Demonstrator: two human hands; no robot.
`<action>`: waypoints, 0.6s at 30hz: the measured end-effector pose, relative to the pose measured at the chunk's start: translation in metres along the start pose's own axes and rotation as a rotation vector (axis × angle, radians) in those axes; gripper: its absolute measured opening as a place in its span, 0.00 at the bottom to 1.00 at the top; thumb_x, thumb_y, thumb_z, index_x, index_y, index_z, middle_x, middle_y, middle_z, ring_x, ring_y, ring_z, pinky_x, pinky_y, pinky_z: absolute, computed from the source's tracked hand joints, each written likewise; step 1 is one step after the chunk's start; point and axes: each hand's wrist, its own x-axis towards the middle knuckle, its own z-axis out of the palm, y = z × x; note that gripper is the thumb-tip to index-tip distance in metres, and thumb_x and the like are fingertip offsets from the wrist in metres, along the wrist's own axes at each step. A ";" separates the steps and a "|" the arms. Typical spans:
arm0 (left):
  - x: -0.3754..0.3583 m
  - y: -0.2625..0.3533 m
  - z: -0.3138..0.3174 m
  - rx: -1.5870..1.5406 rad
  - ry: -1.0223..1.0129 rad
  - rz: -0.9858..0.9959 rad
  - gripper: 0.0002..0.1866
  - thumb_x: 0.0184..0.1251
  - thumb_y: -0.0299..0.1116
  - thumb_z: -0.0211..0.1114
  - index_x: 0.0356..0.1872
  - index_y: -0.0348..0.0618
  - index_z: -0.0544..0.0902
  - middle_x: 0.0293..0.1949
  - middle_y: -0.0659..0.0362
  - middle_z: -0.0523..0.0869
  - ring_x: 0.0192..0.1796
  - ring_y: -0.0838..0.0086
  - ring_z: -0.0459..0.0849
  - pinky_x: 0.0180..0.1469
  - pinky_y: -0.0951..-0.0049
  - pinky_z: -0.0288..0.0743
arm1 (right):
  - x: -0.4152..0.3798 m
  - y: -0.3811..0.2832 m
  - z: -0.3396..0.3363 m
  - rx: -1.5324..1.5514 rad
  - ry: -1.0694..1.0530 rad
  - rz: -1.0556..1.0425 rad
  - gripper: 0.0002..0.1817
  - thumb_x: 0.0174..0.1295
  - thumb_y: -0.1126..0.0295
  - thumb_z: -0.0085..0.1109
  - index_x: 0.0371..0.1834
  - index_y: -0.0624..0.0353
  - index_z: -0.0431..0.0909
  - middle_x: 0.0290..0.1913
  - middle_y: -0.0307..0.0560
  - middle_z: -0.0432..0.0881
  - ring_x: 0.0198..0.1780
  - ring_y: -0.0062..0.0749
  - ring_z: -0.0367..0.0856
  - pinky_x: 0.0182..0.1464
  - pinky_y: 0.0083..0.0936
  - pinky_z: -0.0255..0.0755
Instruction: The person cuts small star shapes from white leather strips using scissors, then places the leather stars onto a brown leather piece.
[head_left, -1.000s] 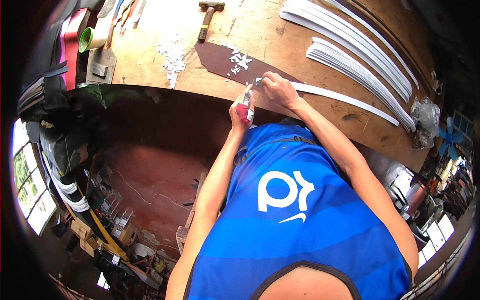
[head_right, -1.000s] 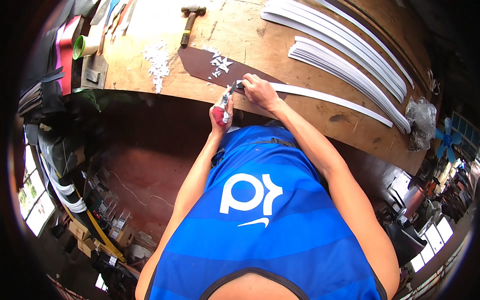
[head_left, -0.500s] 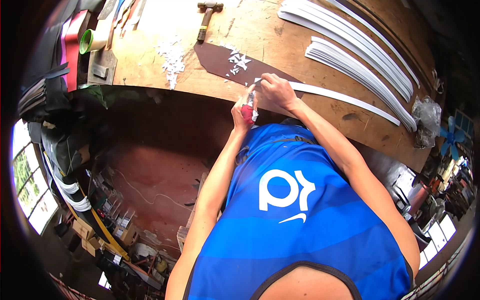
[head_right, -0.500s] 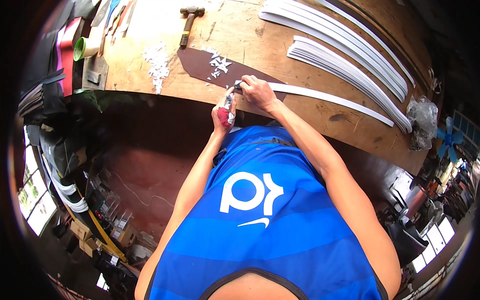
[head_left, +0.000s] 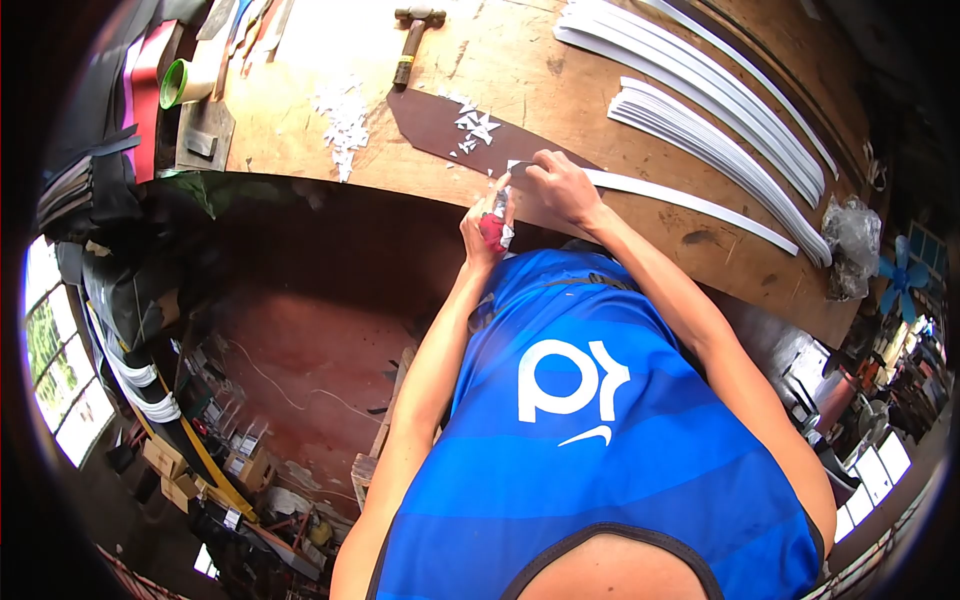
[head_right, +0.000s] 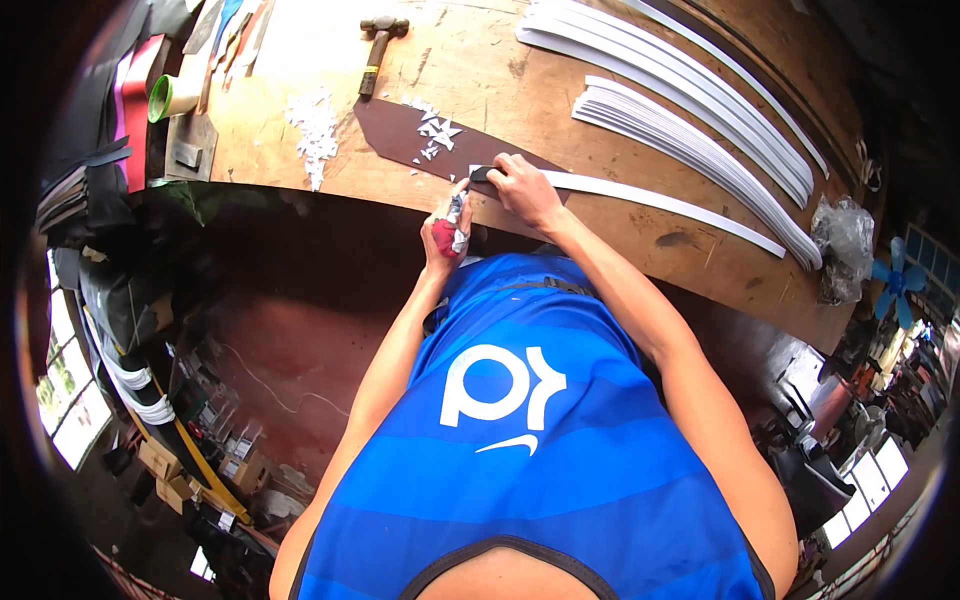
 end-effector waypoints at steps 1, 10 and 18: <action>0.000 0.000 -0.001 0.001 0.002 -0.002 0.21 0.68 0.30 0.66 0.62 0.53 0.82 0.29 0.46 0.84 0.32 0.51 0.85 0.36 0.59 0.78 | -0.001 0.002 -0.001 0.001 -0.002 -0.002 0.05 0.57 0.74 0.58 0.36 0.60 0.79 0.45 0.48 0.77 0.47 0.41 0.79 0.48 0.34 0.79; 0.002 -0.001 -0.005 0.018 -0.023 0.028 0.21 0.68 0.31 0.67 0.63 0.55 0.82 0.28 0.46 0.83 0.31 0.52 0.84 0.35 0.59 0.78 | -0.004 0.003 -0.007 -0.051 -0.056 0.028 0.06 0.55 0.75 0.59 0.36 0.58 0.80 0.44 0.48 0.77 0.46 0.41 0.79 0.47 0.34 0.79; 0.003 -0.003 -0.005 0.022 -0.076 -0.019 0.22 0.68 0.32 0.67 0.63 0.56 0.82 0.30 0.46 0.84 0.33 0.52 0.86 0.37 0.57 0.79 | -0.002 0.005 -0.006 -0.070 -0.096 0.028 0.06 0.56 0.74 0.60 0.36 0.58 0.80 0.43 0.48 0.77 0.46 0.41 0.79 0.45 0.34 0.80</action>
